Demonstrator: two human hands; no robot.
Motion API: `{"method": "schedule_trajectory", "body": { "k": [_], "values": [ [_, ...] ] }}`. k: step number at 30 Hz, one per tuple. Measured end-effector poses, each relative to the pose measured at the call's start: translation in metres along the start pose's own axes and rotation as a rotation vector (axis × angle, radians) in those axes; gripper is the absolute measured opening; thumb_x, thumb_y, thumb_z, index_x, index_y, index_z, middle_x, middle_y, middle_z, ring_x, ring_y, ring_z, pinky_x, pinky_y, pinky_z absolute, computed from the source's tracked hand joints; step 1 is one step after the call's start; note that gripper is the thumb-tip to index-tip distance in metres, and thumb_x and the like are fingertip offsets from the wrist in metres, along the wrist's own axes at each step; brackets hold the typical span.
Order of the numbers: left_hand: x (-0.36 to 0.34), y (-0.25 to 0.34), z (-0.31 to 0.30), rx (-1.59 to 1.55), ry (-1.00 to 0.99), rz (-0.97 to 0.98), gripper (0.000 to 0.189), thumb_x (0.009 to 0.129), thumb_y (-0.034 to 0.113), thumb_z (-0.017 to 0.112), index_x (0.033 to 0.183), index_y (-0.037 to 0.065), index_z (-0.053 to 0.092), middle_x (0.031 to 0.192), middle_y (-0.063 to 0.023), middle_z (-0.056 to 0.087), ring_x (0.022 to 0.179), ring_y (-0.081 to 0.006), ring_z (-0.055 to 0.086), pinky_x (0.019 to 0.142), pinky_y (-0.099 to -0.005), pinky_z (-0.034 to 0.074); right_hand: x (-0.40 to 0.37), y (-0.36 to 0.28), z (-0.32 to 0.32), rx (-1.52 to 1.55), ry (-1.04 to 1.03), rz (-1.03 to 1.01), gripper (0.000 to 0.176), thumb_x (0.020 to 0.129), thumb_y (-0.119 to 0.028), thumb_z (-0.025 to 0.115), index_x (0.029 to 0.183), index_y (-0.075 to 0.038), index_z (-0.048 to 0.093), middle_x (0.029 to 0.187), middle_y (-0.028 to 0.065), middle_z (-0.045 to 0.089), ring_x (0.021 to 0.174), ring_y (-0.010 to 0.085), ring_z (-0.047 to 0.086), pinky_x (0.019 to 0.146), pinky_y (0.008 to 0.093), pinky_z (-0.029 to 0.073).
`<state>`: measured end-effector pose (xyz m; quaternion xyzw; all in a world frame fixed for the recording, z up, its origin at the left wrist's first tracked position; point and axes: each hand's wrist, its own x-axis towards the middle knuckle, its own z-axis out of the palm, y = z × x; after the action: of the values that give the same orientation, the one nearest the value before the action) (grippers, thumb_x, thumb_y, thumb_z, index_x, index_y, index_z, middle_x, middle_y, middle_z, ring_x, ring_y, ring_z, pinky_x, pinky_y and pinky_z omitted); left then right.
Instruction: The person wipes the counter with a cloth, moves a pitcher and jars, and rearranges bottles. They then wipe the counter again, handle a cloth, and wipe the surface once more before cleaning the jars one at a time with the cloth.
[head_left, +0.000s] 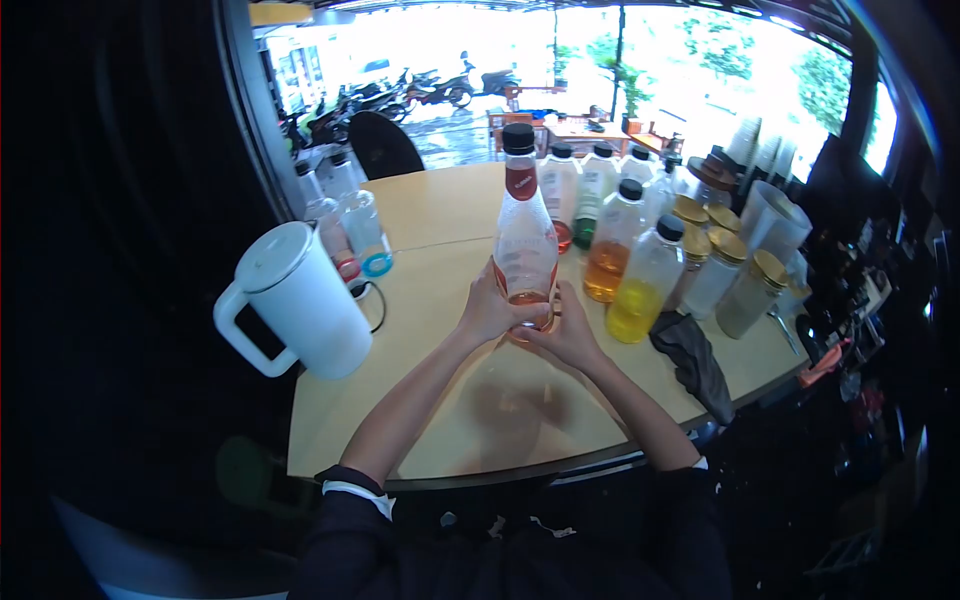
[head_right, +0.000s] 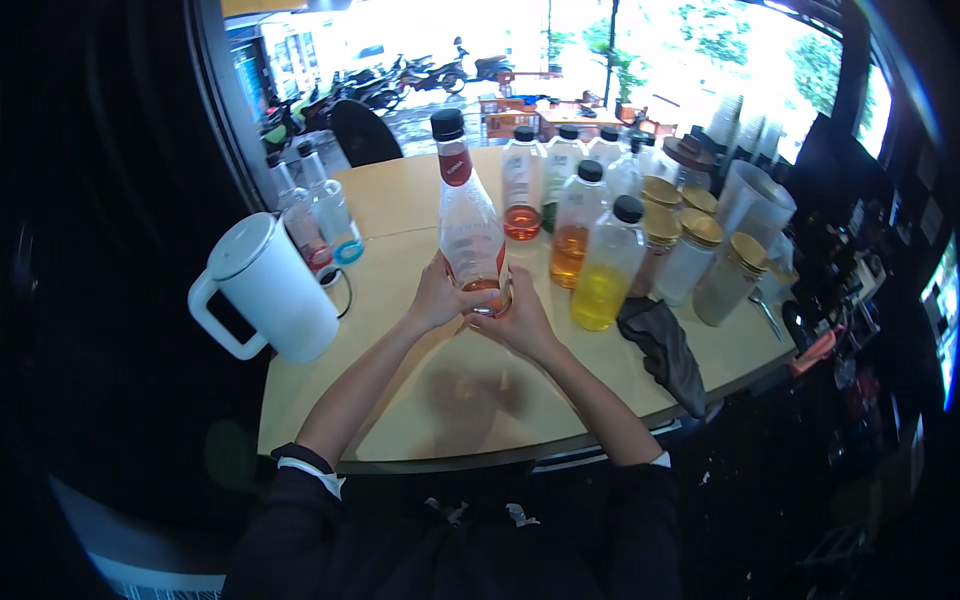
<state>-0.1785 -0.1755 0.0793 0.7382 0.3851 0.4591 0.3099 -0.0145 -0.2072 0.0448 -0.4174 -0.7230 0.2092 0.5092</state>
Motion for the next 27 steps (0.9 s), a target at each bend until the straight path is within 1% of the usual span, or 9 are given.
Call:
{"method": "schedule_trajectory", "body": {
  "k": [3,5,6,8,10,12,16,26,27],
  "values": [
    [-0.013,-0.015,-0.027,0.066,0.133,0.054,0.086,0.056,0.027,0.086,0.123,-0.003,0.041,0.118,-0.0190,0.057,0.107,-0.0273,0.059,0.090,-0.0375,0.048,0.031,-0.011,0.049,0.157,-0.067,-0.027,0.075,0.064,-0.021,0.082,0.121,0.002,0.039,0.115,0.0193,0.054,0.101,0.0290,0.059,0.084,0.0375,0.048],
    [-0.024,-0.026,-0.051,-0.054,0.175,-0.093,0.089,0.067,0.031,0.083,0.131,-0.005,0.033,0.128,-0.0210,0.049,0.116,-0.0281,0.052,0.099,-0.0390,0.043,0.051,-0.010,0.076,0.204,-0.068,-0.022,0.074,0.062,-0.020,0.082,0.118,0.003,0.039,0.111,0.0201,0.057,0.097,0.0306,0.061,0.083,0.0383,0.049],
    [-0.031,-0.037,-0.059,-0.046,0.183,-0.100,0.089,0.067,0.031,0.083,0.131,-0.005,0.033,0.128,-0.0210,0.049,0.116,-0.0281,0.052,0.099,-0.0390,0.043,0.068,-0.004,0.090,0.211,-0.081,-0.018,0.075,0.060,-0.022,0.083,0.116,0.004,0.040,0.106,0.0205,0.059,0.095,0.0314,0.062,0.082,0.0386,0.050],
    [-0.055,-0.057,-0.069,0.175,0.360,-0.161,0.084,0.077,0.035,0.071,0.134,-0.008,0.029,0.133,-0.0271,0.040,0.127,-0.0326,0.041,0.105,-0.0404,0.033,0.096,0.007,0.115,0.223,-0.096,-0.015,0.077,0.057,-0.024,0.084,0.114,0.004,0.040,0.101,0.0209,0.061,0.092,0.0323,0.063,0.080,0.0388,0.051],
    [-0.083,-0.071,-0.094,0.350,0.032,-0.248,0.085,0.083,0.044,0.064,0.140,-0.005,0.024,0.142,-0.0272,0.031,0.135,-0.0325,0.030,0.109,-0.0472,0.026,0.120,0.013,0.136,0.038,-0.109,0.063,0.079,0.054,-0.026,0.084,0.111,0.006,0.040,0.103,0.0227,0.060,0.093,0.0326,0.062,0.080,0.0391,0.051],
    [-0.104,-0.087,-0.106,0.619,-0.395,-0.401,0.080,0.087,0.049,0.055,0.142,-0.001,0.024,0.148,-0.0211,0.024,0.139,-0.0330,0.022,0.110,-0.0544,0.016,0.137,0.021,0.159,0.081,-0.116,0.088,0.081,0.052,-0.028,0.085,0.111,0.005,0.040,0.103,0.0228,0.059,0.094,0.0329,0.062,0.080,0.0394,0.051],
    [-0.119,-0.070,-0.097,0.790,-0.351,-0.328,0.079,0.087,0.053,0.051,0.143,0.003,0.026,0.151,-0.0126,0.022,0.141,-0.0294,0.016,0.110,-0.0597,0.008,0.160,0.031,0.189,0.056,-0.098,0.155,0.082,0.051,-0.027,0.085,0.112,0.005,0.040,0.105,0.0230,0.058,0.097,0.0336,0.060,0.083,0.0404,0.050],
    [-0.112,-0.073,-0.105,0.762,-0.416,-0.343,0.076,0.088,0.057,0.045,0.142,0.005,0.029,0.151,-0.0114,0.023,0.141,-0.0267,0.018,0.108,-0.0618,0.012,0.183,0.040,0.220,0.066,-0.105,0.161,0.083,0.053,-0.025,0.086,0.116,0.002,0.039,0.107,0.0215,0.056,0.100,0.0339,0.058,0.085,0.0409,0.049],
    [-0.112,-0.074,-0.106,0.762,-0.417,-0.338,0.076,0.088,0.057,0.046,0.142,0.005,0.029,0.151,-0.0113,0.023,0.141,-0.0268,0.018,0.108,-0.0618,0.012,0.184,0.043,0.225,0.043,-0.069,0.133,0.080,0.053,-0.028,0.086,0.112,0.003,0.041,0.105,0.0213,0.058,0.098,0.0328,0.060,0.083,0.0398,0.050]
  ]
}}
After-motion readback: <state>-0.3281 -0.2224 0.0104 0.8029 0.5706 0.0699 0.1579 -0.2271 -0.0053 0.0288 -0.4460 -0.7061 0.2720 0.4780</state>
